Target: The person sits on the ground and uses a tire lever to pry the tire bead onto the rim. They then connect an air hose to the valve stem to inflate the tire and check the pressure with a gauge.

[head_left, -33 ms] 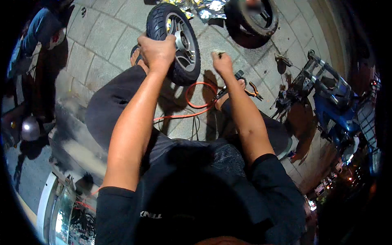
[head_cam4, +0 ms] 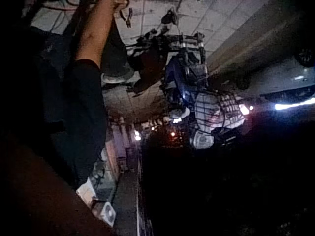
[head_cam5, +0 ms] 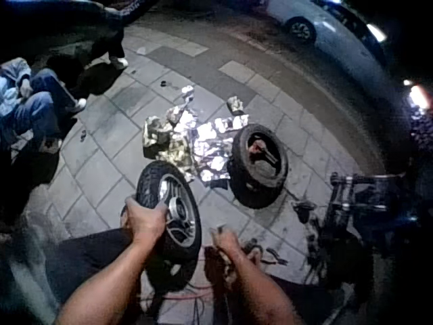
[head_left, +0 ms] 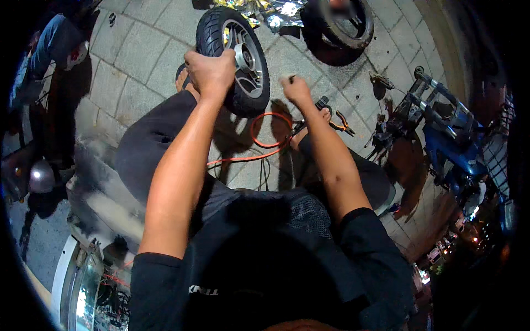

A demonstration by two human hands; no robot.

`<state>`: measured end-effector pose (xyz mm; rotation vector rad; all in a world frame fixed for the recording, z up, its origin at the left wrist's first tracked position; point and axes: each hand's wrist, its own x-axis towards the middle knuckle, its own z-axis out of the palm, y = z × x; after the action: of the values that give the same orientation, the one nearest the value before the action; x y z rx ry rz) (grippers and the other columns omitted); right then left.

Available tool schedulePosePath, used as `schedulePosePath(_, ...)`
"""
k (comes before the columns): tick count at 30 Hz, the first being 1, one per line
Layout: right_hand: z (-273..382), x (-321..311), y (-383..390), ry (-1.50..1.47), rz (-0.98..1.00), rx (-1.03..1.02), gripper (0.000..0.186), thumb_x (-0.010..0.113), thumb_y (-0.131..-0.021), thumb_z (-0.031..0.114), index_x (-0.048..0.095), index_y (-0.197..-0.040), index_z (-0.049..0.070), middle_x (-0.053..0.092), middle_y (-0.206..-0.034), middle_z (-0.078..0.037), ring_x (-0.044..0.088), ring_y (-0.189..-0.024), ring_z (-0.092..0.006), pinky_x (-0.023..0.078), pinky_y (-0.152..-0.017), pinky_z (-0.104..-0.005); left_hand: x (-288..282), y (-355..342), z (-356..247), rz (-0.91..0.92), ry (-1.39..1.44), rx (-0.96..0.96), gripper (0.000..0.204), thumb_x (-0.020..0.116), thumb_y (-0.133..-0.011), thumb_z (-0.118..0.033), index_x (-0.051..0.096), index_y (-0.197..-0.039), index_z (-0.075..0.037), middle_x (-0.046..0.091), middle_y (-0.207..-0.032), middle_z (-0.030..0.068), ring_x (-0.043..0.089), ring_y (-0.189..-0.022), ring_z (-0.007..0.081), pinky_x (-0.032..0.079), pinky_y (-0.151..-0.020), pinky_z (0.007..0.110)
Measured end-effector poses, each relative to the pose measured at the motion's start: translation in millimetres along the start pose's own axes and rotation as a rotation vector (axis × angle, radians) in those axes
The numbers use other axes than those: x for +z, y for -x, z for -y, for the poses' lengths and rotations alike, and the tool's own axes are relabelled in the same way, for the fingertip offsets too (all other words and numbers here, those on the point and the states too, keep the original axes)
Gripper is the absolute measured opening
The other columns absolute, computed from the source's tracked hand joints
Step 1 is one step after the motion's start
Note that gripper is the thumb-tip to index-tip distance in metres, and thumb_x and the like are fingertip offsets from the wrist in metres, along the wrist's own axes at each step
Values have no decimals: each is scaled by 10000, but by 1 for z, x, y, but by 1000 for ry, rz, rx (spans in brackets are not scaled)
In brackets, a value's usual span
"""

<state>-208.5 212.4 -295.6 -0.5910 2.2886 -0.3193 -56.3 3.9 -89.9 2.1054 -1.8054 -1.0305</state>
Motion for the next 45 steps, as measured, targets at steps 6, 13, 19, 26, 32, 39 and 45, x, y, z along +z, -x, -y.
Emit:
schedulePosePath(6, 37, -7, 54, 370, 532, -146, 422, 665, -879, 254, 707, -1267, 94, 712, -1289, -217, 679, -1205, -397, 545, -991, -501, 5, -12, 19, -86, 1, 8, 932, 859, -697, -425, 506, -1363, 123, 629, -1325, 333, 624, -1248, 460, 444, -1105, 497)
schedulePosePath(13, 12, 9, 143, 694, 411, -817, 473, 688, -898, 356, 695, -1243, 33, 658, -1306, -219, 578, -1295, -389, 435, -1088, -521, -5, -11, 8, 12, -5, -60, 995, 856, -692, -414, 465, -1417, 143, 625, -1336, 355, 629, -1246, 476, 453, -1102, 491)
schedulePosePath(19, 54, -42, 159, 403, 64, -645, 541, 702, -871, 367, 657, -1272, 7, 667, -1210, -222, 605, -1209, -409, 462, -1024, -515, -4, -2, 20, 58, 24, 68, 842, 824, -710, -347, 482, -1295, 154, 674, -1206, 353, 684, -1125, 479, 515, -1021, 467)
schedulePosePath(26, 119, -37, 156, -277, -43, -698, 942, 837, -818, 498, 478, -1502, -40, 522, -1464, -299, 500, -1387, -442, 399, -1174, -479, -11, 17, 6, 171, 319, 81, 857, 910, -688, -300, 494, -1273, 168, 678, -1152, 304, 703, -1013, 389, 556, -905, 453)
schedulePosePath(32, 145, -61, 175, -613, 220, -481, 861, 841, -853, 493, 544, -1452, -49, 589, -1385, -250, 594, -1296, -332, 461, -1102, -414, -71, 59, 0, 334, 538, -26, 804, 794, -856, -482, 549, -1361, 94, 688, -1174, 193, 689, -984, 278, 560, -857, 407)
schedulePosePath(39, 145, -25, 164, -548, 382, -414, 758, 841, -818, 566, 707, -1251, -42, 728, -1156, -227, 704, -1051, -282, 542, -936, -418, -41, 24, 78, 591, 1017, -285, 642, 353, -1126, -518, 526, -1450, 8, 642, -1317, 173, 693, -1108, 291, 585, -932, 427)
schedulePosePath(45, 147, -35, 169, -653, 506, -348, 666, 819, -863, 527, 735, -1234, -21, 769, -1088, -152, 715, -963, -223, 556, -880, -370, -39, 53, 60, 220, 460, -377, 766, 301, -1098, -581, 472, -1522, 34, 525, -1489, 284, 532, -1368, 366, 398, -1147, 459)
